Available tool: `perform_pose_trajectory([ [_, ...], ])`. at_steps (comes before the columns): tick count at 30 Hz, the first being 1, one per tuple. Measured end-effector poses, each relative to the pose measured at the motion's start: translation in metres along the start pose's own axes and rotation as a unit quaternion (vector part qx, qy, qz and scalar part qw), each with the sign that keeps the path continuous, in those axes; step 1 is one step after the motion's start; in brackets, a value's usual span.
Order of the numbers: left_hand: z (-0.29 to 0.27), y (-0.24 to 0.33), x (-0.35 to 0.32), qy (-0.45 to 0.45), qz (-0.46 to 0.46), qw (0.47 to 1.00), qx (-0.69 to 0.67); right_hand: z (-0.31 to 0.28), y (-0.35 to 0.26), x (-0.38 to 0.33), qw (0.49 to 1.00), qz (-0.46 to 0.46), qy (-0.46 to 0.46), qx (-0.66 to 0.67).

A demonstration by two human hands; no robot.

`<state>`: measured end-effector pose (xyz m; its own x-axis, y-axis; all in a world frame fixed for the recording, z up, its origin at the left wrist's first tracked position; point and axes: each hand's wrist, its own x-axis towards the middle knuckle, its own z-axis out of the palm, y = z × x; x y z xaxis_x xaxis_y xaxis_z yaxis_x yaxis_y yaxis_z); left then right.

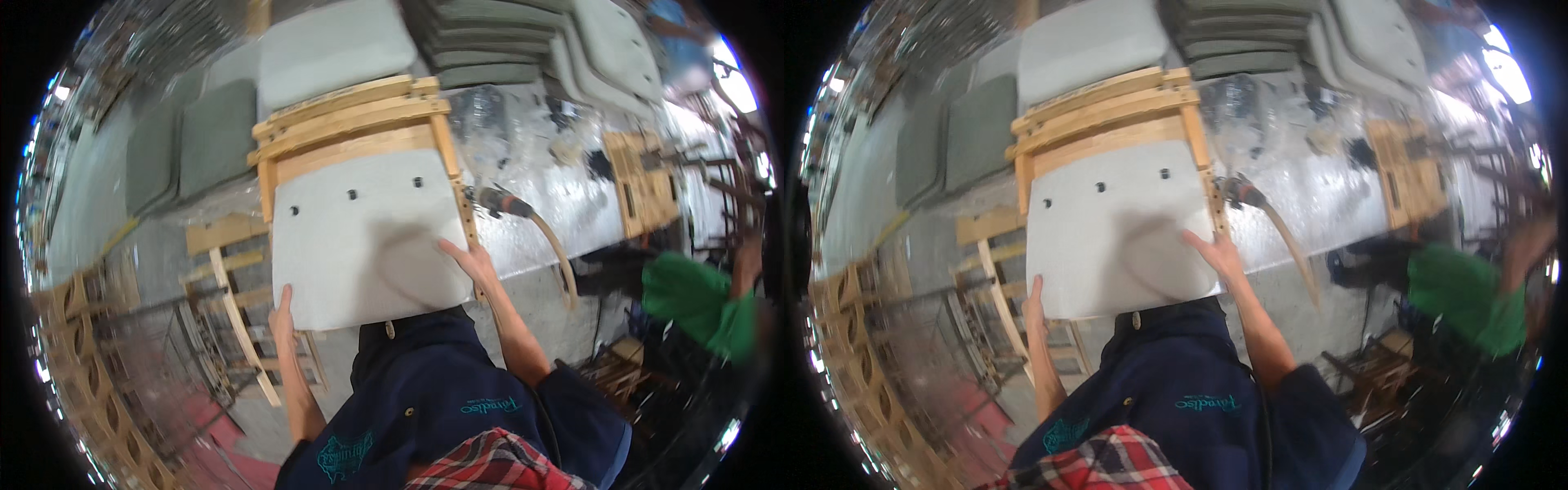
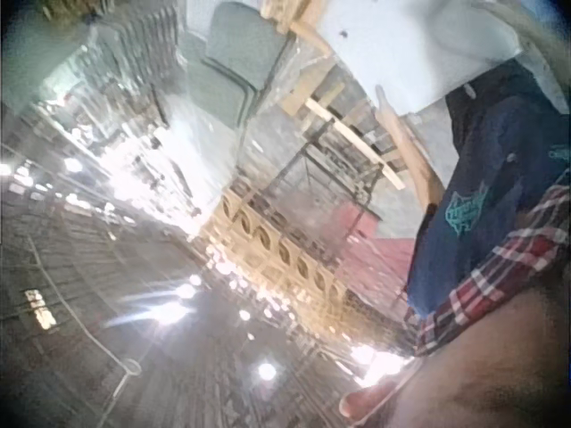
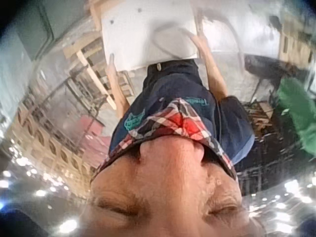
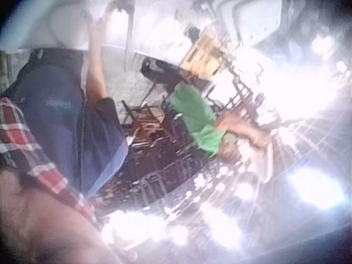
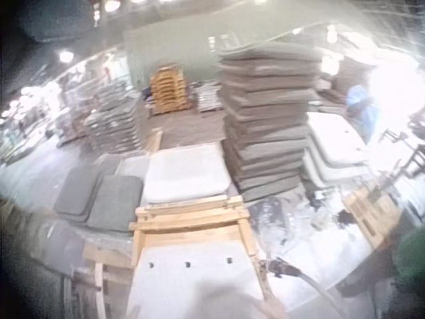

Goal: The person places a white cushion onto a wooden chair frame, aligns it, and uses a pneumatic drill to fasten screws into the frame. They repeat this process for another cushion, securing each with multiple screws.

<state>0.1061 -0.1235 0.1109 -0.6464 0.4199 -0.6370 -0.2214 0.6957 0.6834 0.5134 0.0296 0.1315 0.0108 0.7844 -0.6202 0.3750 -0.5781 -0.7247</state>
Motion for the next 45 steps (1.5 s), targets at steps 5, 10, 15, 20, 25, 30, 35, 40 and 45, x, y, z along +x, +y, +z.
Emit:
perform_pose_trajectory([
  [5, 0.005, 0.001, -0.001, -0.084, 0.045, 0.987, -0.132, 0.002, -0.018, 0.028, 0.957, 0.042, -0.151, 0.243],
  [10, -0.02, -0.05, 0.002, -0.173, 0.054, 0.958, -0.224, 0.008, 0.016, 0.0, 0.965, -0.192, -0.078, 0.161],
  [15, -0.051, -0.102, -0.046, -0.187, 0.121, 0.909, -0.353, 0.001, -0.026, -0.154, 0.97, -0.225, -0.086, 0.032],
  [20, -0.046, -0.076, -0.054, -0.253, 0.178, 0.857, -0.411, -0.018, -0.001, -0.234, 0.928, -0.356, -0.013, 0.107],
  [25, -0.047, 0.052, -0.06, -0.28, 0.33, 0.821, -0.371, -0.084, 0.025, -0.281, 0.879, -0.407, -0.015, 0.246],
  [30, -0.024, 0.24, -0.167, -0.306, 0.545, 0.772, -0.118, -0.153, 0.097, -0.279, 0.708, -0.378, -0.013, 0.596],
  [35, 0.124, 0.321, -0.345, -0.339, 0.62, 0.701, 0.1, -0.184, 0.204, -0.251, 0.668, -0.39, 0.099, 0.626],
  [40, 0.318, 0.331, -0.419, -0.461, 0.573, 0.644, 0.209, -0.271, 0.326, -0.227, 0.552, -0.522, -0.073, 0.647],
  [45, 0.5, 0.275, -0.468, -0.537, 0.494, 0.608, 0.311, -0.338, 0.394, -0.281, 0.577, -0.499, -0.019, 0.646],
])
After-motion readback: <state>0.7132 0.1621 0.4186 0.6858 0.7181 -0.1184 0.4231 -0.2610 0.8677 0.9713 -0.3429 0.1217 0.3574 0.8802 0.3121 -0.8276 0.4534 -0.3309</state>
